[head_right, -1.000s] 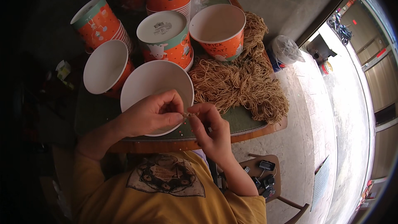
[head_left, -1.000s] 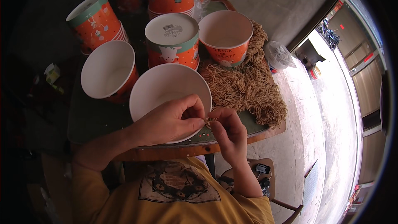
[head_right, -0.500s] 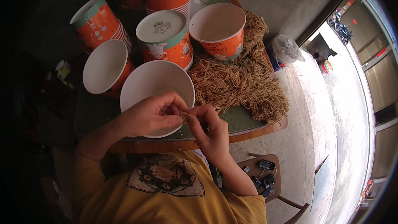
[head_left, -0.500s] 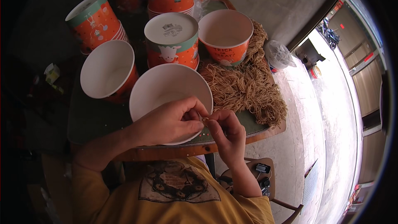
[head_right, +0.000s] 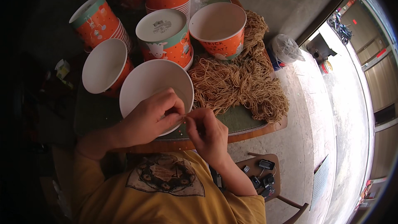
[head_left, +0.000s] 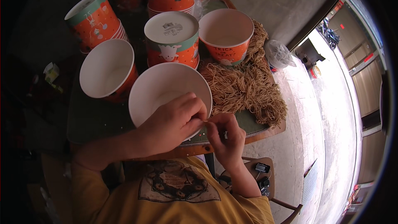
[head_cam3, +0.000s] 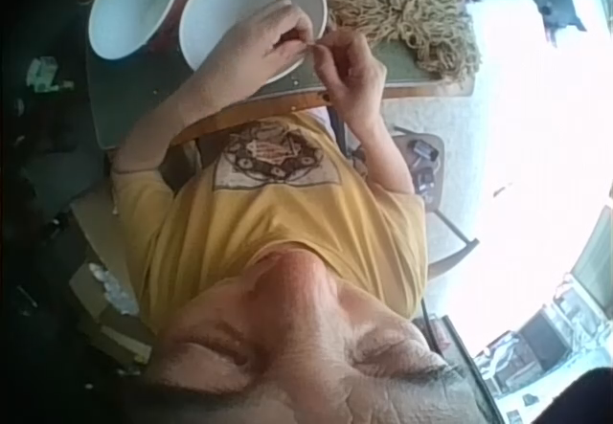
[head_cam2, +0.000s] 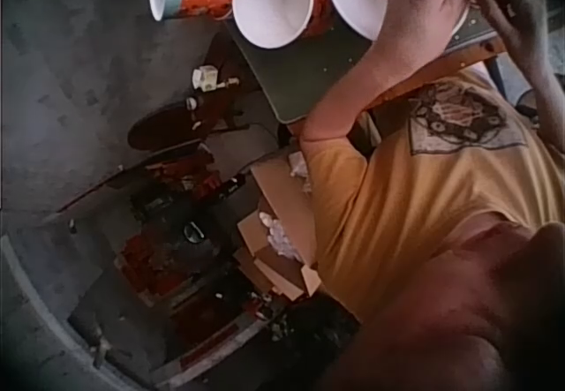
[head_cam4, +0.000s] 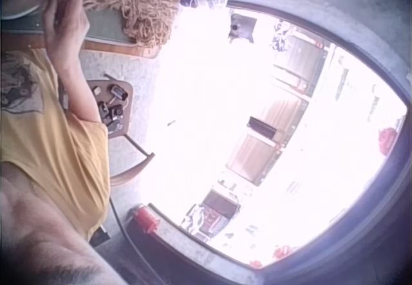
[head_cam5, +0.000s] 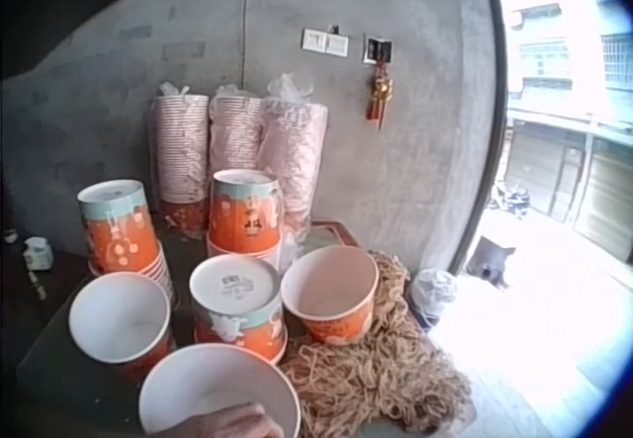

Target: Tying thin string handles onto small paper buckets.

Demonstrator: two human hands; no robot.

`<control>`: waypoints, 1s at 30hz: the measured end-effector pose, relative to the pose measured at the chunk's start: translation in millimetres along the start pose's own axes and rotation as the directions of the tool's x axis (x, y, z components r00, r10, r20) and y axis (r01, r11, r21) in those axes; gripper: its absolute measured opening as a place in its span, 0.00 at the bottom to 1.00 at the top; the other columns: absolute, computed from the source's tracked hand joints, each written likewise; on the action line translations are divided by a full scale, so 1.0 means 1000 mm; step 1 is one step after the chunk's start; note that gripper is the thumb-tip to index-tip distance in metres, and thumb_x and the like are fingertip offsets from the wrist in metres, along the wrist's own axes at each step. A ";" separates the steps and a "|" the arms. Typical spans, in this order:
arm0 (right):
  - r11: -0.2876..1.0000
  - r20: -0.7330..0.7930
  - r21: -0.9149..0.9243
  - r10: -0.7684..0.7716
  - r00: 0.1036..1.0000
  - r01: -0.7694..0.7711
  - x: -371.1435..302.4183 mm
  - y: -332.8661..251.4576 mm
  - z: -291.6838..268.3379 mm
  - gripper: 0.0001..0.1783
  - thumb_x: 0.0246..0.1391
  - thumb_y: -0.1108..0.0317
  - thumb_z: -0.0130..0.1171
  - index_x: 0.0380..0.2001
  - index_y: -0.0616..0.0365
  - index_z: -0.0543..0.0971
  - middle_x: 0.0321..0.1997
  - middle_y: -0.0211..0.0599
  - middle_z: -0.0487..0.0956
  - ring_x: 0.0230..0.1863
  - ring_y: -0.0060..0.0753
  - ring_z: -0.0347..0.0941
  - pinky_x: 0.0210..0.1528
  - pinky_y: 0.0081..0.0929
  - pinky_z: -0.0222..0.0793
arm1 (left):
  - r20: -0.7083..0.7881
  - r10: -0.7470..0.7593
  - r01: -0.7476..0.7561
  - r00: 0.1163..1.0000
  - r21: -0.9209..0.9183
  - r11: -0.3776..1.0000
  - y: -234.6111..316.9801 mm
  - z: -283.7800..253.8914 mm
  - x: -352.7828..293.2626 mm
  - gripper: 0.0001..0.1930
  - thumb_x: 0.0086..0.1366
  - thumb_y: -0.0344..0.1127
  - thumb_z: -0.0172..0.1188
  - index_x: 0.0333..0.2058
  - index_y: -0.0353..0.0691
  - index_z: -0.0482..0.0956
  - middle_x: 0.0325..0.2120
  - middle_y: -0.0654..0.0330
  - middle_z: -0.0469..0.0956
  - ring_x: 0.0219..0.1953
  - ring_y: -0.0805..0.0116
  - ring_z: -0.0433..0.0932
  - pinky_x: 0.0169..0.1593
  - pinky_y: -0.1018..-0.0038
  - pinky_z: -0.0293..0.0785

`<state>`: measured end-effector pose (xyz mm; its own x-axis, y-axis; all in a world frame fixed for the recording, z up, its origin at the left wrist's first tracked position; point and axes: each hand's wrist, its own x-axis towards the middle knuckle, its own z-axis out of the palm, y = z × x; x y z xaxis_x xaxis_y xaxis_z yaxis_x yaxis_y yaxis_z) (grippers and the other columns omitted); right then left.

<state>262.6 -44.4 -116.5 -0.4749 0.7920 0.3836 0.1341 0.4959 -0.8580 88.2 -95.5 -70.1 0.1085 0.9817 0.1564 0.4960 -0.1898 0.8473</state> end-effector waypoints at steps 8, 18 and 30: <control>1.000 -0.006 -0.010 -0.028 1.000 0.027 -0.003 0.002 0.005 0.06 0.53 0.77 0.60 0.33 0.60 0.74 0.21 0.29 0.75 0.19 0.17 0.69 0.23 0.16 0.65 | -0.151 0.221 -0.157 0.963 0.350 0.923 0.002 0.003 -0.002 0.09 0.54 0.23 0.62 0.32 0.40 0.72 0.29 0.59 0.71 0.34 0.58 0.74 0.36 0.65 0.71; 0.984 -0.001 -0.078 -0.164 0.986 0.163 -0.003 0.004 0.004 0.05 0.55 0.77 0.59 0.34 0.61 0.73 0.19 0.27 0.75 0.18 0.12 0.69 0.21 0.14 0.63 | -0.179 0.157 -0.122 0.971 0.194 0.973 0.001 0.007 -0.002 0.07 0.55 0.24 0.59 0.31 0.37 0.69 0.28 0.57 0.72 0.33 0.56 0.76 0.36 0.64 0.72; 0.996 -0.066 0.090 0.036 0.997 -0.030 -0.004 -0.001 0.004 0.05 0.57 0.75 0.58 0.35 0.62 0.72 0.24 0.27 0.76 0.23 0.10 0.67 0.26 0.12 0.64 | -0.076 0.015 -0.021 0.997 -0.081 0.996 0.004 0.007 0.000 0.09 0.61 0.22 0.57 0.37 0.36 0.66 0.31 0.59 0.75 0.34 0.70 0.77 0.38 0.73 0.73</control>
<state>260.7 -49.7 -119.1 -0.4113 0.8311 0.3744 0.0694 0.4381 -0.8962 95.9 -96.9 -69.9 0.0498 0.9770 0.2073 0.4220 -0.2087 0.8823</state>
